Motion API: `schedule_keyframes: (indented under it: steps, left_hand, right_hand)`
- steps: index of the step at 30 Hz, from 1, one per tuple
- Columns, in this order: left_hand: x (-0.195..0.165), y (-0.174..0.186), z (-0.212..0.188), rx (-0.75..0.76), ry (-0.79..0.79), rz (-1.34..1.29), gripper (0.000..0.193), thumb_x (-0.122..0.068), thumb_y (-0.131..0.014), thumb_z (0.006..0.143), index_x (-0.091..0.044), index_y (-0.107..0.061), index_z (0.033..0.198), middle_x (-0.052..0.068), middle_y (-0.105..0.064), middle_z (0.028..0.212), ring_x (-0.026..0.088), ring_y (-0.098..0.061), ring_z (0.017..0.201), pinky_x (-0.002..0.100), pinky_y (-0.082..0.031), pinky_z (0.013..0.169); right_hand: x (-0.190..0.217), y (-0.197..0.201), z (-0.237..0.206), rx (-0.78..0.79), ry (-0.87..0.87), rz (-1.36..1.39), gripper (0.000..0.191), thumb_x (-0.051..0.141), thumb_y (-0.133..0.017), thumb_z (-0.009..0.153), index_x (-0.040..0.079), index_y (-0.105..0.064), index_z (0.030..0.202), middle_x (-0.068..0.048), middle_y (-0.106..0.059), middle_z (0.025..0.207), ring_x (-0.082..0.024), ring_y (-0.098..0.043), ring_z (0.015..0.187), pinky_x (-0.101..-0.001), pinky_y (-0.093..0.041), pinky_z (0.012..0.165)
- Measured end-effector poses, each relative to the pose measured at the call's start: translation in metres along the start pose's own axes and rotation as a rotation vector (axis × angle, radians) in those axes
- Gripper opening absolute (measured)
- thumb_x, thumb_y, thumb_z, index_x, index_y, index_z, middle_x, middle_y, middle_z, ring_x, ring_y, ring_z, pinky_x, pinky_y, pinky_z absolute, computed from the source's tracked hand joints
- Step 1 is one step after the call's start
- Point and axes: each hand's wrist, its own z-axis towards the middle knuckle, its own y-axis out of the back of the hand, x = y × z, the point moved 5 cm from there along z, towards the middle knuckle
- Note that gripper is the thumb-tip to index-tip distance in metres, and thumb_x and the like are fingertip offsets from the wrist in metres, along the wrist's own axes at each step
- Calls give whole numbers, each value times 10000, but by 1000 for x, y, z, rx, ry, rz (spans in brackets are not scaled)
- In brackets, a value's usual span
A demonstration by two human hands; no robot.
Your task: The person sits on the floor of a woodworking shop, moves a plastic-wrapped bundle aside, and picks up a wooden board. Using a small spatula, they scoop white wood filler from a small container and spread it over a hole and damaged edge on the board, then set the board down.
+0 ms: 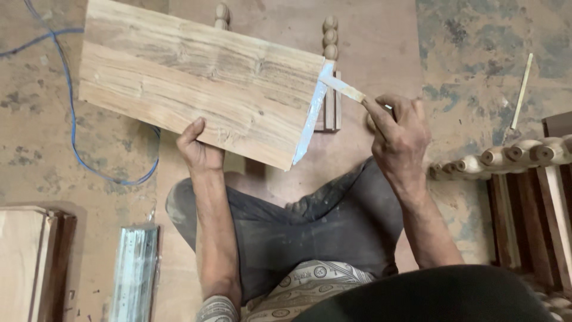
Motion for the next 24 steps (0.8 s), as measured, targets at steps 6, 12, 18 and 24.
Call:
schedule_keyframes:
  steps: [6,12,18,24]
  left_hand:
    - [1,-8,-4,2,-8,2,738,117,-585,766,43,-429,1484,209,-571,1429,380,-519,1386,513,-378,1259]
    - [-3,-3,-7,-47,-28,12,714,124,-611,770,66,-439,1461,225,-581,1395,397,-537,1356,509,-396,1247]
    - [-11,4,-10,-32,-79,32,679,121,-645,799,72,-458,1449,204,-605,1367,365,-569,1320,495,-419,1231]
    - [-10,5,-7,-41,-44,-3,626,118,-641,830,68,-476,1432,212,-610,1351,366,-576,1313,510,-432,1228]
  right_hand:
    - [-9,0,8,-51,-17,83,360,-77,-675,927,93,-735,1238,-103,-686,1126,-308,-627,997,-424,-500,867]
    - [-9,-24,-9,-39,-113,172,358,-95,-660,939,81,-736,1241,-112,-681,1059,-317,-648,994,-441,-521,836]
    - [33,-22,-75,150,-135,287,457,-107,-635,827,83,-731,1231,-163,-691,1059,-352,-653,968,-417,-527,823]
    - [19,-42,-110,202,-533,718,256,-58,-656,947,50,-741,1163,-103,-731,1027,-207,-676,953,-296,-523,847]
